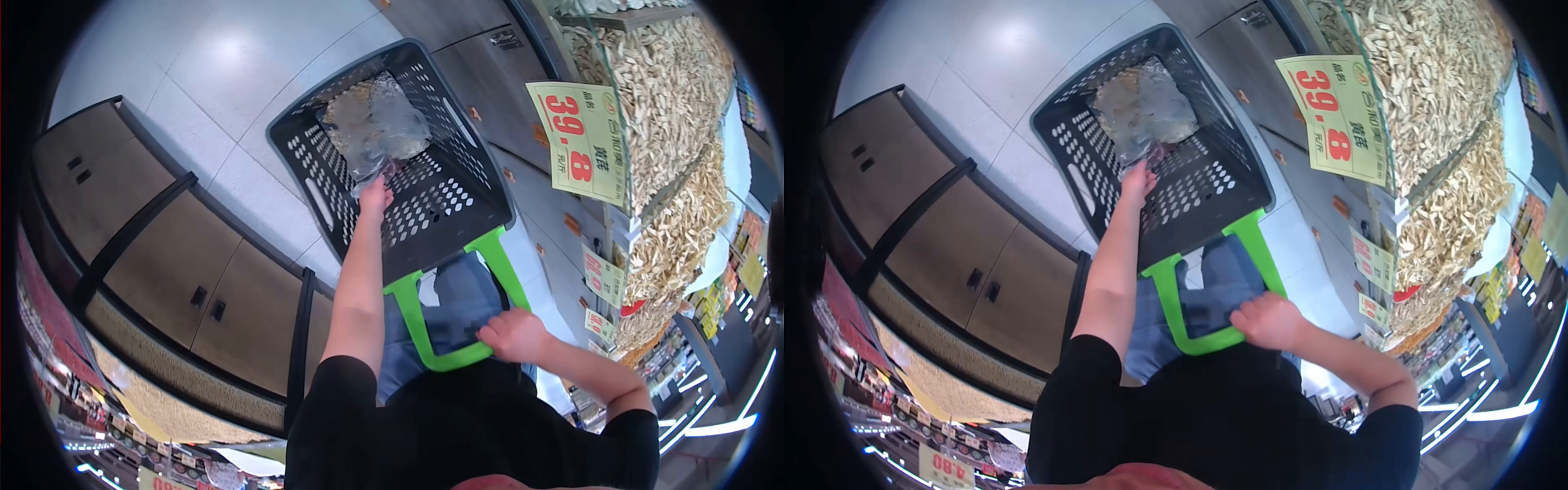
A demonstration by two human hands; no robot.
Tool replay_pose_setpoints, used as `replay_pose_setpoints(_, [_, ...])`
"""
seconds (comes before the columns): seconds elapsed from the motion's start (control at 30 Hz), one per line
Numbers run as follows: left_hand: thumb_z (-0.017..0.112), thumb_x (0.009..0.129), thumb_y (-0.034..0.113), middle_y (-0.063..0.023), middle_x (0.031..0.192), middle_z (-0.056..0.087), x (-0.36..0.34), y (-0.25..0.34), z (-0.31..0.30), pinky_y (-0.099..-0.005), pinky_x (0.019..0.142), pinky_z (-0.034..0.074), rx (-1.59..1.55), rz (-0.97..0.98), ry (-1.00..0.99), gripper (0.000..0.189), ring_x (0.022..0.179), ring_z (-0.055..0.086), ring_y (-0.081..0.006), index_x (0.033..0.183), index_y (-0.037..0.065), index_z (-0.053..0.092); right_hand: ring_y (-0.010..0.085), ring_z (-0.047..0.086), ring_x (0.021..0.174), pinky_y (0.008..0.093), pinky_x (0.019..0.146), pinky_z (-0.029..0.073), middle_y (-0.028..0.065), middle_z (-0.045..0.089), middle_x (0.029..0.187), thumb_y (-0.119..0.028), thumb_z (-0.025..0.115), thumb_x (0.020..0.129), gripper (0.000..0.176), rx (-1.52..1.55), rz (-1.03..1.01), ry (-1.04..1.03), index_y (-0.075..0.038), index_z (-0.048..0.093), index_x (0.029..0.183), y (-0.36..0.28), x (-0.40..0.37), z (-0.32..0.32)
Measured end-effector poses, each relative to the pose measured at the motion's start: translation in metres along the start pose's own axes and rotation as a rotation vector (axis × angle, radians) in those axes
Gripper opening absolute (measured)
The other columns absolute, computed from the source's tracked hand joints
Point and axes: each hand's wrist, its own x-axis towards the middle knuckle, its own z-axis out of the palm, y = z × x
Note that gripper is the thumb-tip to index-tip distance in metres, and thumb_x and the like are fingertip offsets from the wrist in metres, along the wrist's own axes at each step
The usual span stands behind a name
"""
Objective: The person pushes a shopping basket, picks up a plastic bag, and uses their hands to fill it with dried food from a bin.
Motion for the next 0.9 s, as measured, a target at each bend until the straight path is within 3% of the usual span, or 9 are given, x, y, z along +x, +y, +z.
replay_pose_setpoints(0.1, [0.069, 0.096, 0.042, -0.0148, 0.118, 0.061, 0.050, 0.004, 0.004, -0.0374, 0.081, 0.061, -0.029, -0.062, 0.034, 0.056, 0.097, 0.064, -0.0236, 0.127, -0.002, 0.055, 0.0194, 0.059, 0.060, 0.0343, 0.053, 0.045, 0.0014, 0.050, 0.067, -0.017, 0.066, 0.066, 0.014, -0.016, -0.009, 0.013, -0.015, 0.054, 0.074, 0.003, 0.003, -0.001])
replay_pose_setpoints(0.13, [0.070, 0.095, 0.044, -0.0156, 0.120, 0.060, 0.064, 0.003, 0.003, -0.0387, 0.083, 0.061, -0.033, -0.077, 0.032, 0.060, 0.099, 0.063, -0.0249, 0.131, -0.002, 0.054, 0.0166, 0.057, 0.059, 0.0310, 0.052, 0.042, -0.0019, 0.050, 0.065, -0.018, 0.073, 0.073, 0.012, -0.005, -0.021, -0.028, -0.016, 0.066, 0.082, 0.006, 0.003, -0.003])
replay_pose_setpoints(0.2, [0.070, 0.095, 0.048, -0.0159, 0.117, 0.059, 0.103, -0.003, 0.002, -0.0391, 0.086, 0.061, -0.051, -0.131, 0.029, 0.068, 0.097, 0.062, -0.0260, 0.139, 0.000, 0.050, 0.0153, 0.056, 0.058, 0.0297, 0.052, 0.041, -0.0026, 0.050, 0.065, -0.018, 0.073, 0.074, 0.011, -0.010, -0.020, -0.018, -0.016, 0.068, 0.083, 0.007, 0.007, -0.005])
replay_pose_setpoints(0.3, [0.070, 0.095, 0.048, -0.0107, 0.105, 0.063, 0.137, -0.016, 0.002, -0.0345, 0.070, 0.062, -0.113, -0.180, 0.072, 0.060, 0.085, 0.064, -0.0226, 0.130, 0.002, 0.057, 0.0127, 0.055, 0.059, 0.0278, 0.050, 0.040, -0.0032, 0.048, 0.066, -0.018, 0.069, 0.074, 0.012, -0.027, -0.035, -0.013, -0.016, 0.070, 0.086, 0.011, 0.010, -0.006])
replay_pose_setpoints(0.43, [0.068, 0.096, 0.052, -0.0117, 0.106, 0.066, 0.172, -0.022, 0.001, -0.0350, 0.069, 0.063, -0.296, -0.332, 0.131, 0.058, 0.087, 0.068, -0.0233, 0.126, 0.003, 0.058, 0.0116, 0.052, 0.056, 0.0270, 0.048, 0.036, -0.0042, 0.048, 0.064, -0.018, 0.072, 0.077, 0.009, 0.000, -0.023, -0.037, -0.018, 0.072, 0.085, 0.011, 0.013, -0.007])
replay_pose_setpoints(0.5, [0.064, 0.100, 0.035, -0.0116, 0.095, 0.070, 0.196, -0.022, -0.004, -0.0323, 0.060, 0.062, -0.369, -0.265, 0.106, 0.038, 0.074, 0.070, -0.0227, 0.119, 0.002, 0.057, 0.0113, 0.051, 0.055, 0.0270, 0.047, 0.035, -0.0047, 0.048, 0.064, -0.019, 0.074, 0.077, 0.009, -0.020, -0.021, -0.047, -0.018, 0.073, 0.086, 0.014, 0.014, -0.005])
replay_pose_setpoints(0.6, [0.057, 0.102, 0.013, -0.0093, 0.078, 0.070, 0.188, -0.018, -0.006, -0.0277, 0.048, 0.057, -0.353, -0.111, 0.211, 0.011, 0.057, 0.067, -0.0192, 0.106, 0.003, 0.058, 0.0113, 0.051, 0.056, 0.0271, 0.048, 0.035, -0.0047, 0.048, 0.065, -0.019, 0.072, 0.077, 0.009, -0.025, -0.019, -0.061, -0.019, 0.071, 0.086, 0.010, 0.012, -0.006])
replay_pose_setpoints(0.7, [0.058, 0.102, 0.013, -0.0100, 0.077, 0.069, 0.157, -0.006, -0.005, -0.0276, 0.045, 0.053, -0.168, 0.000, 0.233, 0.012, 0.059, 0.068, -0.0177, 0.105, 0.001, 0.058, 0.0119, 0.053, 0.058, 0.0274, 0.050, 0.037, -0.0039, 0.047, 0.065, -0.019, 0.068, 0.077, 0.006, -0.017, -0.021, -0.022, -0.017, 0.066, 0.082, 0.011, 0.016, -0.006])
replay_pose_setpoints(0.9, [0.056, 0.100, 0.012, -0.0093, 0.071, 0.067, 0.102, 0.007, -0.011, -0.0278, 0.044, 0.047, -0.035, 0.075, 0.255, 0.022, 0.054, 0.063, -0.0171, 0.084, -0.002, 0.064, 0.0151, 0.057, 0.060, 0.0297, 0.053, 0.043, -0.0021, 0.050, 0.066, -0.019, 0.067, 0.076, 0.007, 0.015, -0.008, -0.039, -0.016, 0.066, 0.082, 0.004, 0.013, -0.006])
